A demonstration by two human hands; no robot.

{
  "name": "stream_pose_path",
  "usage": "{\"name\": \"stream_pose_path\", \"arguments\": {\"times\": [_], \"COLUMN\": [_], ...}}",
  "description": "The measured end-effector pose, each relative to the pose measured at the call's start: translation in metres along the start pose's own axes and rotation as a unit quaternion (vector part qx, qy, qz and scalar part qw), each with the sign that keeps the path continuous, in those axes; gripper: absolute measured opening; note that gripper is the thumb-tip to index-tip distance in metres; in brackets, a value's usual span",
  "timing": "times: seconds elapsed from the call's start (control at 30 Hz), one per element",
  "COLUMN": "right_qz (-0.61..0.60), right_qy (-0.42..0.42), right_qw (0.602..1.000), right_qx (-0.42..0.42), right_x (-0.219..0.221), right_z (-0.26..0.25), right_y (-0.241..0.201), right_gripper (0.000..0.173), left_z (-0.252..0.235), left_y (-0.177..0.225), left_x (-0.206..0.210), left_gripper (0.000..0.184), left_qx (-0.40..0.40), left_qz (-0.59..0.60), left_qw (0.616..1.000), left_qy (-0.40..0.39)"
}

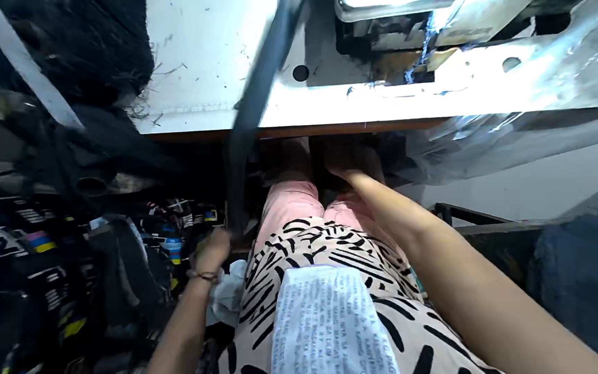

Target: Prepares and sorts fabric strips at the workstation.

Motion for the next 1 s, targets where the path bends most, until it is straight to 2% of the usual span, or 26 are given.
{"name": "stream_pose_path", "arguments": {"times": [0.03,0.07,0.1,0.17,0.2,0.23,0.3,0.37,0.4,0.43,0.47,0.5,0.53,0.6,0.63,0.67,0.7,0.73,0.77,0.8,0.83,0.87,0.9,0.93,0.97,1.0], "right_qz": [-0.005,-0.022,-0.043,-0.064,-0.051,-0.044,-0.074,-0.124,-0.161,-0.197,-0.231,-0.263,-0.299,-0.371,-0.398,-0.417,-0.435,-0.454,-0.476,-0.495,-0.507,-0.507,-0.482,-0.412,-0.278,-0.107], "right_qy": [-0.015,-0.063,-0.118,-0.133,-0.132,-0.139,-0.182,-0.184,-0.16,-0.138,-0.126,-0.123,-0.127,-0.142,-0.151,-0.163,-0.169,-0.17,-0.17,-0.167,-0.165,-0.153,-0.129,-0.11,-0.114,-0.171], "right_qw": [1.0,0.998,0.991,0.969,0.958,0.956,0.973,0.975,0.974,0.969,0.961,0.948,0.932,0.899,0.883,0.867,0.851,0.835,0.819,0.804,0.791,0.787,0.796,0.826,0.871,0.894], "right_qx": [-0.01,-0.021,-0.055,-0.198,-0.25,-0.254,-0.124,-0.025,-0.026,-0.052,-0.089,-0.127,-0.158,-0.186,-0.199,-0.218,-0.241,-0.259,-0.271,-0.286,-0.301,-0.316,-0.342,-0.369,-0.388,-0.4], "right_x": [-0.009,-0.015,-0.008,0.039,0.063,0.073,0.056,0.034,0.025,0.02,0.017,0.016,0.017,0.023,0.025,0.028,0.032,0.035,0.038,0.04,0.045,0.055,0.067,0.077,0.087,0.098], "right_z": [0.024,0.046,0.064,0.068,0.06,0.051,0.045,0.049,0.05,0.054,0.06,0.067,0.071,0.078,0.08,0.081,0.083,0.086,0.088,0.088,0.087,0.087,0.085,0.085,0.089,0.097], "right_y": [-0.032,-0.058,-0.076,-0.079,-0.071,-0.065,-0.064,-0.068,-0.07,-0.072,-0.073,-0.077,-0.081,-0.089,-0.095,-0.103,-0.113,-0.125,-0.141,-0.156,-0.169,-0.177,-0.182,-0.182,-0.179,-0.174], "right_gripper": [0.048,0.048,0.047,0.044,0.044,0.047,0.056,0.059,0.058,0.056,0.055,0.055,0.058,0.065,0.072,0.08,0.087,0.093,0.092,0.086,0.074,0.057,0.038,0.027,0.021,0.022], "left_z": [0.003,0.009,0.021,0.052,0.065,0.073,0.065,0.035,0.018,0.004,-0.003,0.001,0.011,0.03,0.024,0.012,0.003,-0.001,0.0,0.003,0.014,0.028,0.044,0.059,0.071,0.077], "left_y": [-0.006,0.001,0.013,0.042,0.056,0.069,0.095,0.117,0.124,0.128,0.128,0.125,0.118,0.095,0.08,0.062,0.043,0.024,0.012,0.006,0.004,0.004,0.007,0.014,0.023,0.036], "left_x": [0.006,-0.007,-0.034,-0.102,-0.137,-0.172,-0.232,-0.266,-0.275,-0.278,-0.275,-0.267,-0.251,-0.184,-0.141,-0.096,-0.052,-0.018,-0.002,-0.007,-0.024,-0.05,-0.082,-0.115,-0.143,-0.165], "left_gripper": [0.039,0.04,0.039,0.03,0.026,0.029,0.055,0.085,0.087,0.076,0.056,0.039,0.031,0.029,0.027,0.024,0.023,0.028,0.036,0.041,0.039,0.033,0.029,0.027,0.027,0.028], "left_qx": [0.001,0.032,0.075,0.128,0.155,0.178,0.203,0.205,0.205,0.213,0.227,0.238,0.252,0.261,0.241,0.198,0.135,0.077,0.042,0.047,0.079,0.107,0.118,0.116,0.119,0.133], "left_qz": [-0.005,0.016,0.065,0.151,0.169,0.165,0.163,0.162,0.165,0.176,0.195,0.195,0.183,0.118,0.092,0.064,0.034,0.012,0.012,0.031,0.069,0.105,0.145,0.184,0.206,0.208], "left_qw": [0.998,0.997,0.995,0.965,0.926,0.886,0.839,0.85,0.857,0.853,0.842,0.83,0.818,0.822,0.839,0.888,0.954,0.991,0.999,0.998,0.994,0.988,0.976,0.95,0.912,0.872], "left_qy": [-0.059,-0.069,-0.029,0.172,0.301,0.394,0.478,0.458,0.444,0.443,0.448,0.464,0.484,0.492,0.48,0.411,0.266,0.113,0.004,-0.037,-0.021,0.028,0.113,0.223,0.335,0.422]}}
Point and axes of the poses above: each hand's wrist, its own z-axis away from the middle knuckle, its own x-axis out of the palm, y = z × x, the point moved 3 cm from there along -z, towards the middle knuckle, and after that the axes turned 10 degrees about -z, right-handed, at the moved point
